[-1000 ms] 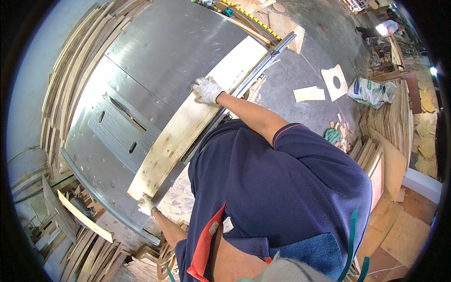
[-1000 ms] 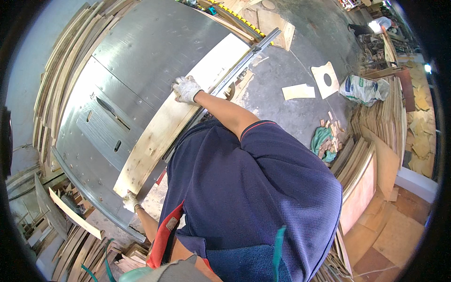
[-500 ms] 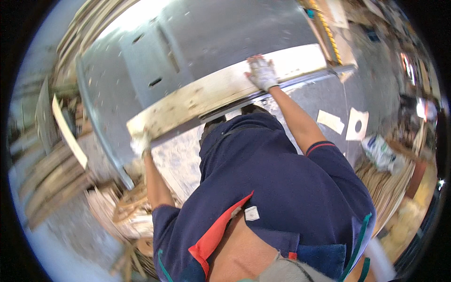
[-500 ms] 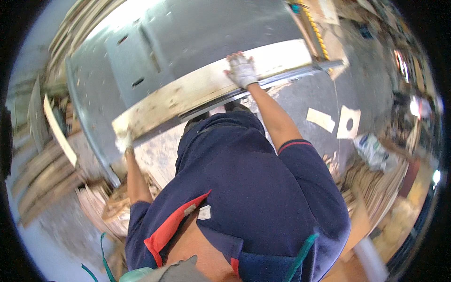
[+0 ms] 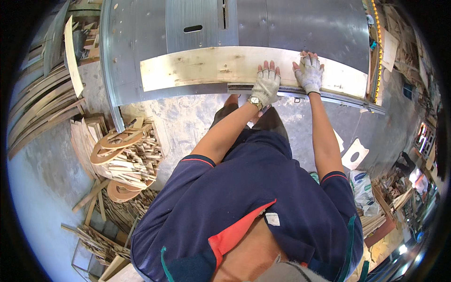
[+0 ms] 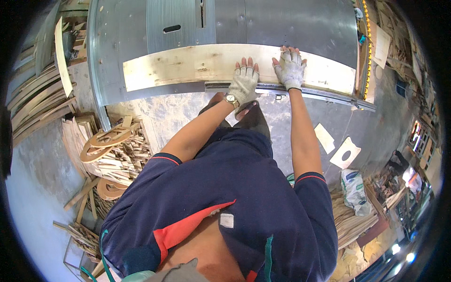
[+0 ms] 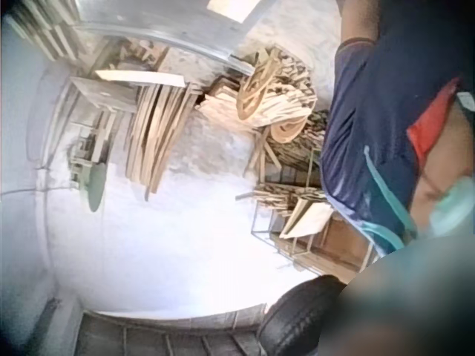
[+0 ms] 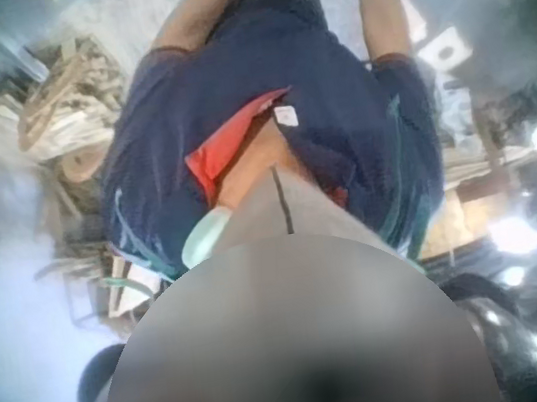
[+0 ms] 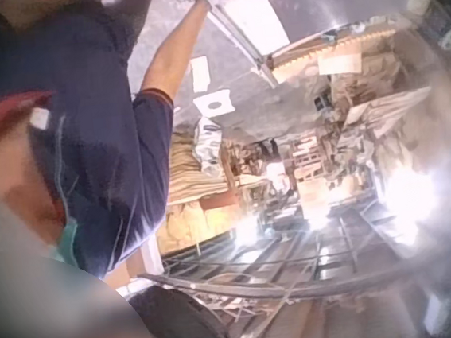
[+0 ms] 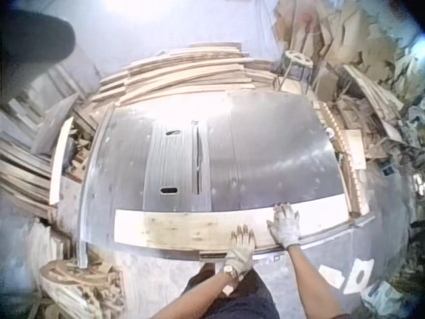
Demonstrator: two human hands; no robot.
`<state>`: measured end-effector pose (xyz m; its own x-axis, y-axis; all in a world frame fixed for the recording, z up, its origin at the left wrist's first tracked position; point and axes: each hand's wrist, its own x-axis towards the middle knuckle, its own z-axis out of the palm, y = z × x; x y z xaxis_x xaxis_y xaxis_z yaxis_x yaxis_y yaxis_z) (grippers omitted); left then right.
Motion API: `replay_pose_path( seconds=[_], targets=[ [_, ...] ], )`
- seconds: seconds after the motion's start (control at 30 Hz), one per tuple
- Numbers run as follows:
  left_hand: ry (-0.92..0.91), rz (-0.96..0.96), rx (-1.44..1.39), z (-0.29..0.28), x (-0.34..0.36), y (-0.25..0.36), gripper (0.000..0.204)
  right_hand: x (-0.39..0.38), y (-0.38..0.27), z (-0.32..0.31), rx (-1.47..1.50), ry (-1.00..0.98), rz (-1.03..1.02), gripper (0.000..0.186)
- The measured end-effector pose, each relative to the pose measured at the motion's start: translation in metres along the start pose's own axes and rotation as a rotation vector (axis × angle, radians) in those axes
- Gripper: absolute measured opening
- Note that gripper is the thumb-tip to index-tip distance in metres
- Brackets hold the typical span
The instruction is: The person uses a table saw to cut multiple wooden planks into smaller pieces. They guide each plank through the saw blade, then remove the cut pieces and place them aside. The person also adjusts the saw's fence and measures the setup with a tape measure during the process.
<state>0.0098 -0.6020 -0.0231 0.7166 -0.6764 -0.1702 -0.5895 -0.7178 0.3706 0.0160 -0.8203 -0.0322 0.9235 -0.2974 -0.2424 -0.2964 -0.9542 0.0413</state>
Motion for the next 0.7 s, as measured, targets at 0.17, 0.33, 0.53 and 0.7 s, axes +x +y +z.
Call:
replay_pose_path(
  seconds=[0.17,0.33,0.53,0.7],
  targets=[
    [-0.016,0.017,0.081,0.015,0.002,-0.003,0.118,0.002,-0.004,-0.008,0.001,-0.003,-0.004,0.078],
    [-0.035,-0.001,0.148,0.011,0.002,0.000,0.112,0.010,-0.004,-0.012,-0.001,0.021,-0.040,0.078],
    [-0.082,-0.047,0.154,-0.010,0.028,-0.009,0.111,0.031,-0.005,-0.010,0.032,0.097,-0.070,0.077],
    [-0.065,-0.043,0.187,-0.019,0.049,-0.020,0.112,0.057,-0.007,-0.014,0.055,0.124,-0.069,0.078]
  ],
)
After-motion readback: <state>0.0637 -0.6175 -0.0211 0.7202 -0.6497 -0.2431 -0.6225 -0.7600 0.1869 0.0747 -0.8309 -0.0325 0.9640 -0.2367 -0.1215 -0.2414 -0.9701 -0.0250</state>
